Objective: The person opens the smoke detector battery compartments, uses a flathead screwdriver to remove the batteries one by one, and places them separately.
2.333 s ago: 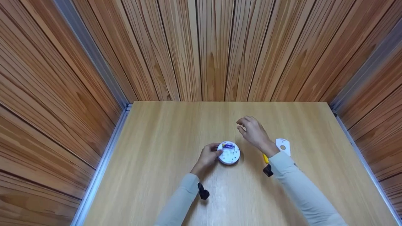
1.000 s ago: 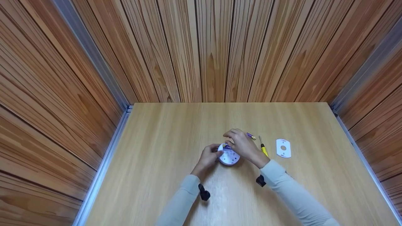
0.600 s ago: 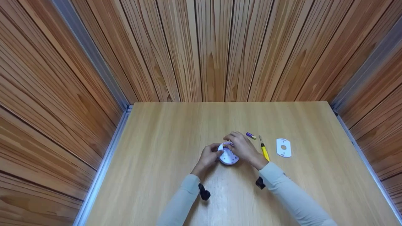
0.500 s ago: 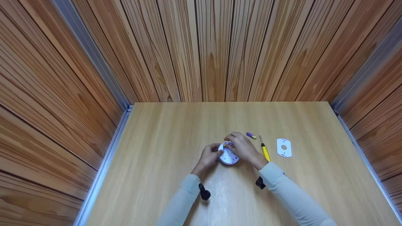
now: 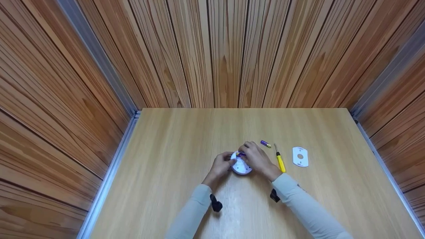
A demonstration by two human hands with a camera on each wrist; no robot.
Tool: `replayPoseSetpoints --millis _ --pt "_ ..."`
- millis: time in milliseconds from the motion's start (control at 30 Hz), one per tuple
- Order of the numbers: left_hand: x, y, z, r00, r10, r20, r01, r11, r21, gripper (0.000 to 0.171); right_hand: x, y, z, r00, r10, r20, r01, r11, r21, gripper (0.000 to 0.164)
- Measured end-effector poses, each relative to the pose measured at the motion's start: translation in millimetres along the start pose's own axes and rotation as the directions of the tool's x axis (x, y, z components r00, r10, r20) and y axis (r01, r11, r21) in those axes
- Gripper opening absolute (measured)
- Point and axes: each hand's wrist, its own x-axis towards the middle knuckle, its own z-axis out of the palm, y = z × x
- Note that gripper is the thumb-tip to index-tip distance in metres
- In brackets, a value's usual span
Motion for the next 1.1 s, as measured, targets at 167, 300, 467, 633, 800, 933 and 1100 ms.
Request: replayPoseSetpoints --millis 167,300,467,633,800,933,1100 --pt "0.4 0.3 0.0 1.000 0.006 -0.006 -0.006 1.000 0.006 0.038 0.3 2.6 3.4 0.996 -0.058 -0.062 0.056 0.998 -0.030 0.021" --pt "-0.5 -0.7 -0.5 0.999 0.051 -0.001 -0.051 0.999 -0.007 0.037 0.3 3.5 6.6 0.989 -0.108 -0.103 0.103 0.993 -0.056 0.019" --pt "0.2 -2.6 -0.4 0.997 0.074 -0.002 -0.074 0.997 -0.002 0.036 1.0 2.9 8.9 0.985 -0.124 -0.118 0.115 0.990 -0.082 0.017" --pt "0.7 -2.3 0.0 0.999 0.038 -0.009 -0.038 0.999 0.022 0.037 0.5 1.6 8.5 0.989 -0.109 -0.095 0.101 0.992 -0.081 0.018" --pt "0.0 -0.5 -0.6 1.000 0.016 -0.015 -0.016 0.999 0.033 0.037 0.5 1.3 7.1 0.991 -0.099 -0.085 0.093 0.993 -0.068 0.020" --pt "-0.8 0.8 -0.4 1.000 0.000 -0.015 0.000 1.000 0.030 0.036 0.6 1.4 6.0 0.995 -0.080 -0.065 0.077 0.996 -0.054 0.020" --pt "-1.4 0.4 -0.1 1.000 -0.025 -0.009 0.025 0.999 0.028 0.036 0.7 1.6 6.2 0.997 -0.058 -0.046 0.056 0.997 -0.049 0.020"
